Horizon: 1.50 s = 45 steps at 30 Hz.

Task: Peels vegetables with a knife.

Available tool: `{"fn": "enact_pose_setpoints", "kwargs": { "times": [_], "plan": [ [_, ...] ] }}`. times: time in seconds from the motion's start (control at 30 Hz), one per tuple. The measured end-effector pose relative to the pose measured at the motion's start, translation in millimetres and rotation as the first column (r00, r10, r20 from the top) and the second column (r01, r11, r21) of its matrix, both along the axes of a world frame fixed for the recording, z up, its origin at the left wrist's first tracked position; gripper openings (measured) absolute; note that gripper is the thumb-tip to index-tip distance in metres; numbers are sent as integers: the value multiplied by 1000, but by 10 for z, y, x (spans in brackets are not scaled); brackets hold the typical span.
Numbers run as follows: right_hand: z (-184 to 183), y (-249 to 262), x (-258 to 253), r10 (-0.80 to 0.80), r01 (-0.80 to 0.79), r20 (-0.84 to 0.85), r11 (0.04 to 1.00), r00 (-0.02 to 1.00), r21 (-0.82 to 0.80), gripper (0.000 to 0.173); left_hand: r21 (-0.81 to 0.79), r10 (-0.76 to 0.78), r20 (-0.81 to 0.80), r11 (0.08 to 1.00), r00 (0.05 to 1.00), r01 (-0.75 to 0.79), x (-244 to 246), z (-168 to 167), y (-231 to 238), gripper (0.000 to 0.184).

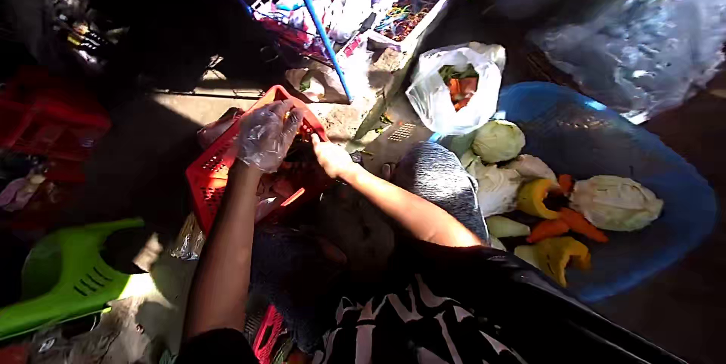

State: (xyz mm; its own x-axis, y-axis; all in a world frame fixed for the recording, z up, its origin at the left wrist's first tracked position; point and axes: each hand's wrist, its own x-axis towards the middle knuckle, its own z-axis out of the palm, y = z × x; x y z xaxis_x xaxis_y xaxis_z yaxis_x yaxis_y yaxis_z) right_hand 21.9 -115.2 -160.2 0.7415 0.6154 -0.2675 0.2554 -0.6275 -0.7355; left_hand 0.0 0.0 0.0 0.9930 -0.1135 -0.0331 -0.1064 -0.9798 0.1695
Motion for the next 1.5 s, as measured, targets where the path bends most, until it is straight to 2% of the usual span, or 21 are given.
{"fn": "enact_pose_setpoints", "kwargs": {
  "times": [0.1, 0.2, 0.33, 0.4, 0.5, 0.57, 0.63, 0.7, 0.73, 0.77, 0.8, 0.87, 0.9, 0.97, 1.1, 1.17, 1.2, 1.27, 1.37, 1.43, 1.5],
  "plan": [
    [248, -58, 39, 27, -32, -67, 996, 997, -83, 79, 180, 95, -132, 981, 987, -71, -403, -700, 314, 62],
    [371, -102, 29, 42, -44, -27, 995, 999, -95, 73, 217, 99, -175, 974, 980, -59, -564, -1270, 453, 65],
    [516, -284, 122, 41, -34, 32, 981, 999, -189, 57, 143, 232, -149, 967, 961, -211, -644, -1436, 946, 74],
    [614, -438, 233, 37, -16, 94, 976, 995, -216, 51, 296, 376, -229, 905, 898, -304, -721, -1460, 1422, 89],
    [766, -565, 400, -49, 51, 128, 999, 991, -18, 52, 432, 588, -284, 784, 758, -446, -754, -1506, 2031, 92],
    [828, -491, 464, -120, 116, 18, 978, 993, 172, 47, 345, 641, -295, 763, 708, -547, -636, -1392, 2125, 71],
    [755, -330, 488, -190, 235, -163, 917, 968, 324, 39, 76, 694, -341, 693, 634, -717, -460, -1485, 2185, 55],
    [663, -164, 484, -221, 302, -238, 868, 946, 394, 33, -242, 751, -425, 444, 506, -863, -247, -1719, 2224, 57],
    [632, -112, 469, -222, 303, -236, 863, 946, 403, 32, -282, 770, -440, 370, 462, -885, -136, -1816, 2211, 57],
    [614, -81, 460, -219, 298, -232, 867, 948, 399, 30, -202, 790, -405, 414, 461, -888, -35, -1859, 2173, 53],
    [594, -65, 465, -215, 291, -226, 873, 950, 393, 31, -24, 788, -345, 536, 510, -844, 47, -1863, 2126, 48],
    [565, -60, 480, -205, 256, -169, 889, 964, 380, 32, 207, 631, -308, 775, 712, -598, 152, -1894, 2126, 56],
    [562, -60, 479, -199, 232, -123, 895, 972, 382, 33, 255, 537, -348, 843, 769, -473, 198, -1912, 2150, 60],
    [571, -63, 464, -177, 179, -42, 906, 983, 383, 37, 312, 417, -450, 902, 790, -298, 251, -1971, 2207, 61],
    [563, -100, 481, -132, 111, 37, 930, 991, 350, 43, 299, 410, -442, 906, 798, -301, 246, -2067, 2322, 61],
    [555, -132, 490, -123, 101, 47, 939, 991, 329, 44, 261, 477, -441, 879, 760, -399, 202, -1974, 2276, 44],
    [554, -142, 495, -123, 101, 52, 945, 991, 310, 44, 267, 469, -432, 882, 771, -387, 157, -1940, 2270, 38],
    [574, -152, 513, -129, 113, 42, 956, 991, 269, 44, 310, 344, -391, 923, 854, -230, 43, -1966, 2371, 29],
    [595, -148, 549, -126, 120, 10, 967, 992, 226, 39, 310, 343, -357, 921, 869, -237, -148, -1953, 2544, 45],
    [593, -109, 544, -80, 77, 11, 979, 997, 190, 33, 223, 437, -321, 897, 840, -382, -335, -1838, 2564, 62],
    [585, -16, 459, 7, -17, 70, 989, 998, 144, 31, 83, 527, -271, 847, 806, -526, -496, -1627, 2519, 66]
  ]
}}
